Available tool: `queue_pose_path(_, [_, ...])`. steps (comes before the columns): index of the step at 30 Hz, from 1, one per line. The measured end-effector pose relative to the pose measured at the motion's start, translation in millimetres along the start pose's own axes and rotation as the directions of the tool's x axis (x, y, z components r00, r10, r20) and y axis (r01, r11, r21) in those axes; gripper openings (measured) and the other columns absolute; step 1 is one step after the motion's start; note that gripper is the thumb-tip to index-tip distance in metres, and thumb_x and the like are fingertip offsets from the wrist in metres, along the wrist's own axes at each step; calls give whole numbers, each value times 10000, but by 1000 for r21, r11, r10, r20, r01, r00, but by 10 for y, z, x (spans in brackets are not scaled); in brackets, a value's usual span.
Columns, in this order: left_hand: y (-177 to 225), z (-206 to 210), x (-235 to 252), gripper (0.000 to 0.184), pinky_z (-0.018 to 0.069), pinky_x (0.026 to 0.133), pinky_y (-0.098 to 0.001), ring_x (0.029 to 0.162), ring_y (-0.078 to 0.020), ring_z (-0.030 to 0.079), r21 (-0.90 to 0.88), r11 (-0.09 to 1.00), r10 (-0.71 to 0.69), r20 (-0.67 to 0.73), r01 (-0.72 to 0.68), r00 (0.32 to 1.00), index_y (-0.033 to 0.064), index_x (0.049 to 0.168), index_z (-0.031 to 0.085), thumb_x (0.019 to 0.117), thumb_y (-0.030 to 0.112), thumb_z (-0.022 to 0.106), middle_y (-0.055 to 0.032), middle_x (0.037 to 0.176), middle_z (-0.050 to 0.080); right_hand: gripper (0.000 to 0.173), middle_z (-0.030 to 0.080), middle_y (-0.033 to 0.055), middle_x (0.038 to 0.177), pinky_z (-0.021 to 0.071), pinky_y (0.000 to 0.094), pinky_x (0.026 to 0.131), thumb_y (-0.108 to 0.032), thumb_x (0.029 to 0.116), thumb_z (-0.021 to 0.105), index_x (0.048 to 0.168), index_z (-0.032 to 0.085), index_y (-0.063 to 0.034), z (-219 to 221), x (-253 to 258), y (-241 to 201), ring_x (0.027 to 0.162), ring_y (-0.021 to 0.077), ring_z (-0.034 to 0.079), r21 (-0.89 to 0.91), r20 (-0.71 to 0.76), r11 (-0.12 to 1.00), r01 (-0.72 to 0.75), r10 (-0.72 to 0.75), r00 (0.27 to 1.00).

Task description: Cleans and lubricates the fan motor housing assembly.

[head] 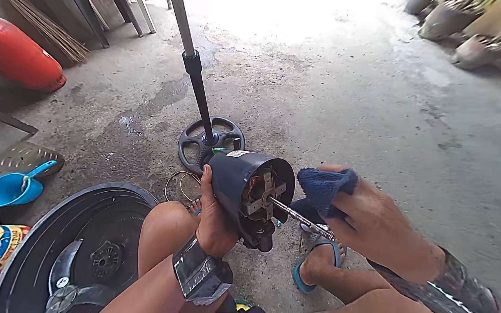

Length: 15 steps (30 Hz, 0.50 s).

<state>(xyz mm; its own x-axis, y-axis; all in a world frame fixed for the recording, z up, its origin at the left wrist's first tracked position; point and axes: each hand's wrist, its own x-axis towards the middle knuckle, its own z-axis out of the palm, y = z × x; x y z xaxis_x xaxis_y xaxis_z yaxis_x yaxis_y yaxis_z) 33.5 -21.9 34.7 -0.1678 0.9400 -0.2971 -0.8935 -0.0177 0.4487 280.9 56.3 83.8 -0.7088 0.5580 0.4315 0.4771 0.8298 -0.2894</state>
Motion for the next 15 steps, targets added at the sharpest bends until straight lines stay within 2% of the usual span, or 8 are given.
queue_pose_path(2, [-27,0,-12,627,573,932,-484,1108,-258,673,33,999,-25,22,24,999,126,1279,624,1003,648,415,-154,1165,689,252,650,189,1258,563,414,696,-171,998,552,1175,702,-269,-89,109,11,1006,316,681,-175,35,980,99,-94,995])
queue_pose_path(4, [-43,2,-29,624,575,934,-478,1105,-257,674,59,997,-60,49,57,997,121,1292,619,982,644,479,-157,1169,686,282,655,196,1166,518,424,593,-111,992,582,1162,732,-278,-152,197,39,880,341,669,-303,69,937,171,-158,985])
queue_pose_path(7, [-36,10,-47,629,589,921,-458,1073,-245,690,90,991,-107,102,98,989,114,1260,635,913,639,612,-149,1128,699,178,656,171,1024,470,403,562,-152,998,628,1113,751,-208,-212,259,95,791,307,632,-341,43,895,287,-290,956])
queue_pose_path(10, [-7,2,-82,617,589,927,-444,1085,-233,690,121,982,-163,164,144,973,124,1262,643,916,633,613,-138,1140,703,96,684,150,987,427,382,558,-167,997,637,1029,727,-154,-285,278,121,741,269,605,-323,30,851,414,-428,903])
queue_pose_path(12, [30,-17,-104,666,579,951,-455,1115,-248,683,125,968,-238,176,218,955,116,1287,635,884,646,649,-151,1177,695,92,686,137,985,416,378,560,-142,999,618,992,710,-146,-323,270,152,754,265,607,-306,66,835,457,-460,885])
queue_pose_path(14, [56,-61,-107,783,563,983,-468,1158,-266,670,150,945,-314,158,292,936,117,1327,612,811,700,696,-158,1217,687,112,687,139,984,428,376,555,-106,992,611,957,712,-139,-294,253,187,764,270,617,-272,117,843,465,-451,885])
queue_pose_path(15, [50,-67,-105,795,559,990,-472,1165,-272,668,157,943,-316,138,294,939,110,1338,600,810,696,701,-164,1222,684,115,687,147,985,435,375,552,-94,989,612,948,713,-130,-251,241,206,761,272,620,-251,132,851,462,-443,887])
